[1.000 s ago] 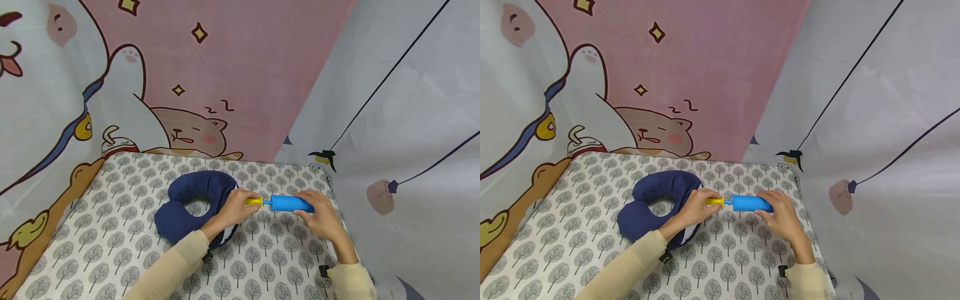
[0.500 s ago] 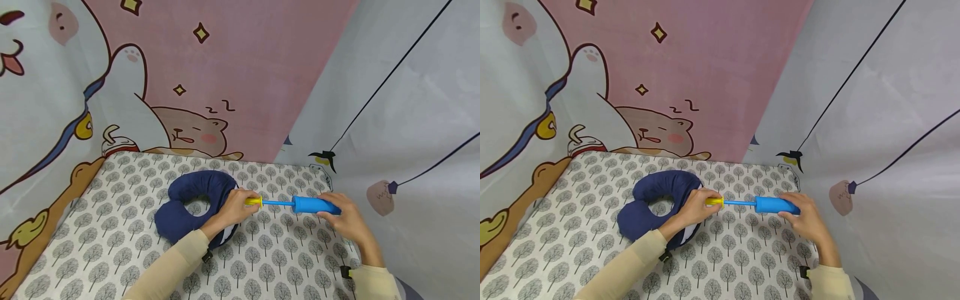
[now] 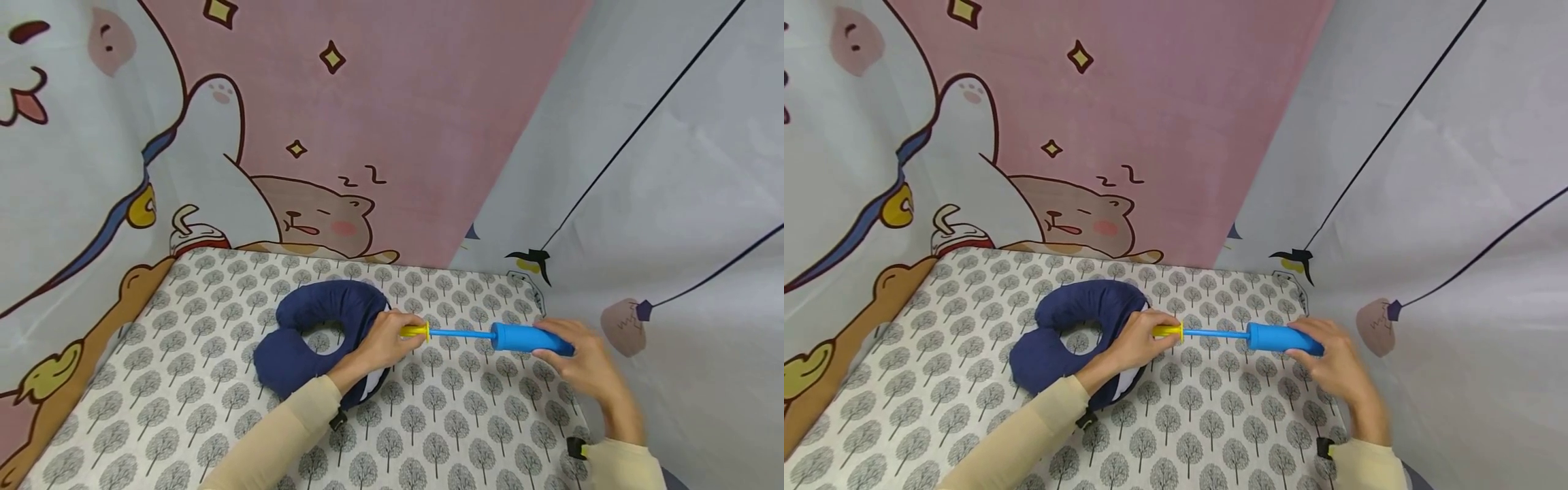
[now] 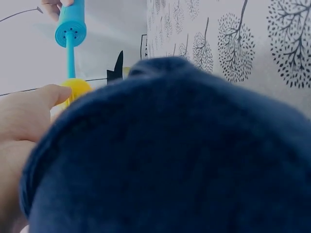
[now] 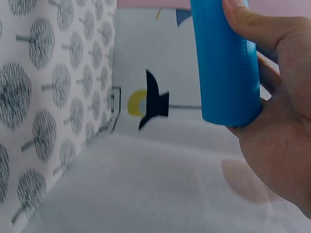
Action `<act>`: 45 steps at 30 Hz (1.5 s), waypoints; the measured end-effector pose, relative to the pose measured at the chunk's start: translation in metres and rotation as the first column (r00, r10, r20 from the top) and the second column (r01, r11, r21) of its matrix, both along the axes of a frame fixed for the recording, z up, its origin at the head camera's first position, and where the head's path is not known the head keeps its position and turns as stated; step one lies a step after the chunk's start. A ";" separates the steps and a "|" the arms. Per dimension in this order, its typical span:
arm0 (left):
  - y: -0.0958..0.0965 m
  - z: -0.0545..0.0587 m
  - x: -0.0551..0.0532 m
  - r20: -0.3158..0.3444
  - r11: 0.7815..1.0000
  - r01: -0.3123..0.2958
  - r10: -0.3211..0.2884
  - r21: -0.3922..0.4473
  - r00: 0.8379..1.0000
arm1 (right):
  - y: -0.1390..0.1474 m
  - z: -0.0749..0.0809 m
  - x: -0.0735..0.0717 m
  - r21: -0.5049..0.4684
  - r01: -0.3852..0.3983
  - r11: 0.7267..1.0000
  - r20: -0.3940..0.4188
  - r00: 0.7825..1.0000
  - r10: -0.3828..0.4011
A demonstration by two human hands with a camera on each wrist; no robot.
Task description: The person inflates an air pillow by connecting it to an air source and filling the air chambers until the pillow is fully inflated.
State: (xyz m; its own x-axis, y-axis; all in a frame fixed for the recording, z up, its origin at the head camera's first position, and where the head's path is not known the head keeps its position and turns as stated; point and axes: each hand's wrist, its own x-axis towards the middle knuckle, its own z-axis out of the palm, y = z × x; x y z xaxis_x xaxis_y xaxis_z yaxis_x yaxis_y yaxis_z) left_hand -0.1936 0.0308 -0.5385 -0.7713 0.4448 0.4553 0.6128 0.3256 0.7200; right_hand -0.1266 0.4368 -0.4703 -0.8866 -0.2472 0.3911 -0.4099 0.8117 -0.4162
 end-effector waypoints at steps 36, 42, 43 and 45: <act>0.004 -0.004 -0.002 0.043 0.998 -0.011 0.014 -0.069 0.999 | -0.119 -0.026 -0.014 -0.006 -0.081 0.997 -0.078 0.994 0.080; 0.001 -0.003 -0.004 0.024 0.997 0.012 -0.010 -0.077 1.000 | -0.118 -0.023 -0.011 0.020 -0.061 0.998 -0.016 0.998 0.061; 0.001 -0.004 -0.004 0.027 0.997 0.016 -0.013 -0.082 1.000 | -0.117 -0.022 -0.010 0.033 -0.060 0.998 -0.007 0.998 0.061; 0.001 -0.005 -0.005 0.025 0.995 0.020 -0.018 -0.095 1.000 | -0.116 -0.019 -0.009 0.053 -0.057 0.997 0.013 0.998 0.056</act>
State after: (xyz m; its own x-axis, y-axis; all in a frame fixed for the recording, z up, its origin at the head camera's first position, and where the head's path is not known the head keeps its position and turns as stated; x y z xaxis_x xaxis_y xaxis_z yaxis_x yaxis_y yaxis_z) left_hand -0.1991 0.0319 -0.5438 -0.7727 0.4996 0.3915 0.6022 0.3820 0.7010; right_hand -0.1358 0.3207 -0.4890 -0.8751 -0.3172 0.3656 -0.4509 0.8086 -0.3779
